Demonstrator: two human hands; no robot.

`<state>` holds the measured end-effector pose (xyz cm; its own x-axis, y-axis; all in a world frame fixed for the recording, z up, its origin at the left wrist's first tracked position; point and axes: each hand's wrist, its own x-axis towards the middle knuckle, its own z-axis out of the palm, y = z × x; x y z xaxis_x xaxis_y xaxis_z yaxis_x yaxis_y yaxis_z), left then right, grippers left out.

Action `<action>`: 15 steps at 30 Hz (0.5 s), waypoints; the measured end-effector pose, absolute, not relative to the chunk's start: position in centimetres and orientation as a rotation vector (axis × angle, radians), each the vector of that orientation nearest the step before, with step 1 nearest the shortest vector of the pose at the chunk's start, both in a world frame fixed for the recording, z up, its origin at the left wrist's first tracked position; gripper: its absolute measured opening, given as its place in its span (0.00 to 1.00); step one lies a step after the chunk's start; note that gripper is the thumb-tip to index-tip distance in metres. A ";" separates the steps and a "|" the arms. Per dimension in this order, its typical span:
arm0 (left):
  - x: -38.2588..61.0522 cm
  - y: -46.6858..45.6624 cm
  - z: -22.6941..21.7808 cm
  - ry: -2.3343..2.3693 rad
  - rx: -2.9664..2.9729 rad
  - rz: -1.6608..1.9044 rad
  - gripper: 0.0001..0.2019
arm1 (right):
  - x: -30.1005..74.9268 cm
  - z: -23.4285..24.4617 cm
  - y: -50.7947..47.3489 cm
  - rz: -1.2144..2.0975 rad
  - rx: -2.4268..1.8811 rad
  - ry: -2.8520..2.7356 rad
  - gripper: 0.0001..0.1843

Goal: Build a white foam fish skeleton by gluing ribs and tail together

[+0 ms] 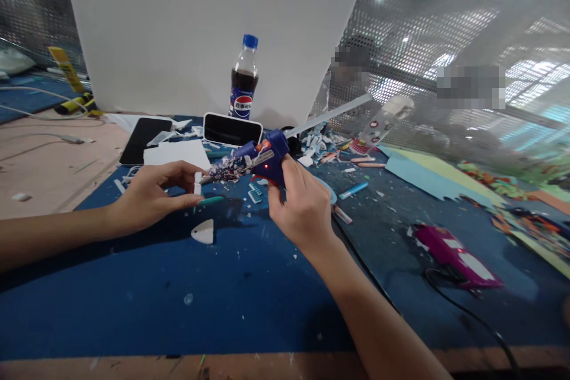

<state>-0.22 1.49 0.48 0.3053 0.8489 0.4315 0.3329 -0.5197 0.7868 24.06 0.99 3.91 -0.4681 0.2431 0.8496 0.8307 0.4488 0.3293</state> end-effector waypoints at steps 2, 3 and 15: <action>-0.2 1.5 0.5 1.049 2.009 1.168 0.17 | 24.1 3.9 1.0 -0.999 -0.896 -1.952 0.14; -0.2 1.5 0.5 1.052 2.011 1.166 0.17 | 24.1 3.9 1.0 -1.005 -0.895 -1.951 0.14; -0.3 1.3 0.6 1.258 2.201 1.155 0.17 | 23.8 4.4 0.1 -1.090 -0.912 -2.010 0.13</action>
